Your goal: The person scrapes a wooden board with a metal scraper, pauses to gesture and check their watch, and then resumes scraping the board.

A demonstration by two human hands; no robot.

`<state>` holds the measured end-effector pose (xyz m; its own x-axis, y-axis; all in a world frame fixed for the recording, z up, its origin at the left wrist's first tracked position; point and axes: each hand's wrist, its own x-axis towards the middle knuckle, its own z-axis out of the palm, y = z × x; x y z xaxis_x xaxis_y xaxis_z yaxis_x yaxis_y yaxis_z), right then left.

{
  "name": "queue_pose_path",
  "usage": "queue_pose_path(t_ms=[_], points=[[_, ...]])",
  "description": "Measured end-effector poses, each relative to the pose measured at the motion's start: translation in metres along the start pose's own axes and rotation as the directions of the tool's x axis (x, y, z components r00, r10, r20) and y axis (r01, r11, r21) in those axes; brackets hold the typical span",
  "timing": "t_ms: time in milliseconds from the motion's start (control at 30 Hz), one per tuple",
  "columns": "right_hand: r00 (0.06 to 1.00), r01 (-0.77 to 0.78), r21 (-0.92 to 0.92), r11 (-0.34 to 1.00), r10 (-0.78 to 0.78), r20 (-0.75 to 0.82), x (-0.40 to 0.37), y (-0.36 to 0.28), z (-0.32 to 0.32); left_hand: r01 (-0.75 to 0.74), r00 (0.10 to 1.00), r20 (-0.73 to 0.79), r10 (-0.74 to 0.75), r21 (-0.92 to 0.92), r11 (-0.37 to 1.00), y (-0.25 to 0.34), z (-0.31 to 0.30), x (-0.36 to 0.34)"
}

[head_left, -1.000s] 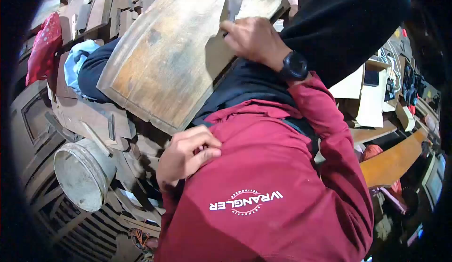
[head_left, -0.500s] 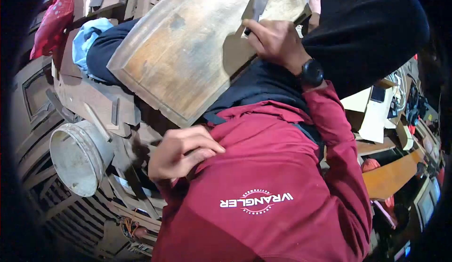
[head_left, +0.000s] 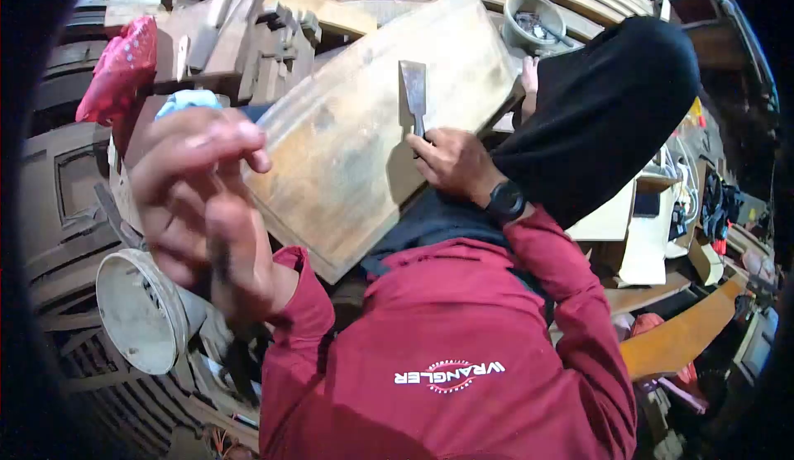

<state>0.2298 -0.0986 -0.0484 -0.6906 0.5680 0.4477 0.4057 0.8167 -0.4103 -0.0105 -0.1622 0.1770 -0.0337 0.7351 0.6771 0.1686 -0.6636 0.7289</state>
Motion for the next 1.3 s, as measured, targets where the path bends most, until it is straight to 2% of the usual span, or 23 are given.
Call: queue_pose_path(t_ms=[33,100,133,167,200,233,267,367,400,567,667,767,900,967,1033,1100,1133,1233,1300], points=[[0.999,-0.045,-0.045,0.998,0.044,-0.016,0.001,0.005,0.006,-0.105,0.993,-0.051,0.108,0.072,0.992,0.007,0.001,0.014],[0.999,-0.021,0.022,1.0,0.022,-0.044,0.004,0.004,-0.003,-0.258,0.94,-0.151,0.305,0.269,0.928,0.032,-0.009,0.037],[0.993,0.035,0.022,0.999,-0.032,-0.112,0.009,-0.003,-0.014,-0.299,0.899,-0.194,0.393,0.383,0.874,0.052,-0.025,0.04],[0.998,0.054,0.071,0.996,-0.051,-0.047,0.007,-0.003,-0.017,-0.315,0.853,-0.226,0.47,0.493,0.811,0.074,-0.043,0.04],[0.997,0.025,0.076,0.997,-0.019,-0.076,0.008,-0.003,-0.011,-0.325,0.798,-0.245,0.551,0.596,0.735,0.092,-0.06,0.04],[0.994,-0.005,0.085,0.996,0.014,-0.104,0.008,-0.003,-0.008,-0.352,0.748,-0.263,0.609,0.62,0.701,0.101,-0.062,0.044],[0.995,-0.091,0.076,0.993,0.094,-0.043,0.008,-0.001,-0.006,-0.385,0.714,-0.275,0.644,0.613,0.69,0.102,-0.062,0.044],[0.995,-0.086,0.081,0.993,0.09,-0.035,0.01,0.0,-0.011,-0.481,0.617,-0.294,0.73,0.593,0.646,0.107,-0.05,0.051],[0.996,-0.085,0.067,0.994,0.085,0.007,0.008,-0.003,-0.015,-0.499,0.601,-0.3,0.741,0.583,0.641,0.108,-0.045,0.052],[0.991,-0.098,0.084,0.992,0.105,-0.078,0.007,-0.007,-0.003,-0.535,0.554,-0.334,0.763,0.559,0.633,0.104,-0.027,0.051],[0.995,-0.036,0.152,0.988,0.05,-0.089,0.006,-0.003,-0.01,-0.562,0.529,-0.345,0.775,0.542,0.625,0.098,-0.022,0.051],[0.994,-0.092,0.151,0.984,0.1,-0.05,0.007,-0.005,-0.009,-0.581,0.508,-0.365,0.78,0.524,0.623,0.091,-0.02,0.05],[0.996,-0.091,0.153,0.984,0.088,0.027,0.004,-0.004,-0.013,-0.574,0.523,-0.392,0.757,0.494,0.653,0.076,-0.003,0.059],[0.999,-0.043,0.166,0.985,0.042,0.012,0.006,-0.008,-0.019,-0.583,0.497,-0.424,0.757,0.483,0.653,0.071,0.002,0.059],[0.996,-0.085,0.14,0.986,0.078,0.052,0.014,-0.003,-0.017,-0.594,0.473,-0.458,0.752,0.464,0.657,0.069,0.009,0.06],[0.989,-0.144,0.108,0.984,0.139,0.053,0.009,-0.009,-0.009,-0.568,0.5,-0.479,0.722,0.448,0.691,0.063,0.015,0.062],[0.998,-0.062,0.131,0.989,0.065,-0.023,0.007,-0.007,-0.006,-0.565,0.504,-0.49,0.711,0.435,0.701,0.059,0.019,0.064],[0.997,-0.041,0.179,0.983,0.052,-0.06,0.008,-0.009,-0.014,-0.559,0.503,-0.544,0.671,0.387,0.733,0.045,0.032,0.066],[0.995,-0.076,0.143,0.987,0.083,-0.047,0.009,-0.006,-0.011,-0.494,0.555,-0.589,0.587,0.335,0.803,0.022,0.041,0.072]])
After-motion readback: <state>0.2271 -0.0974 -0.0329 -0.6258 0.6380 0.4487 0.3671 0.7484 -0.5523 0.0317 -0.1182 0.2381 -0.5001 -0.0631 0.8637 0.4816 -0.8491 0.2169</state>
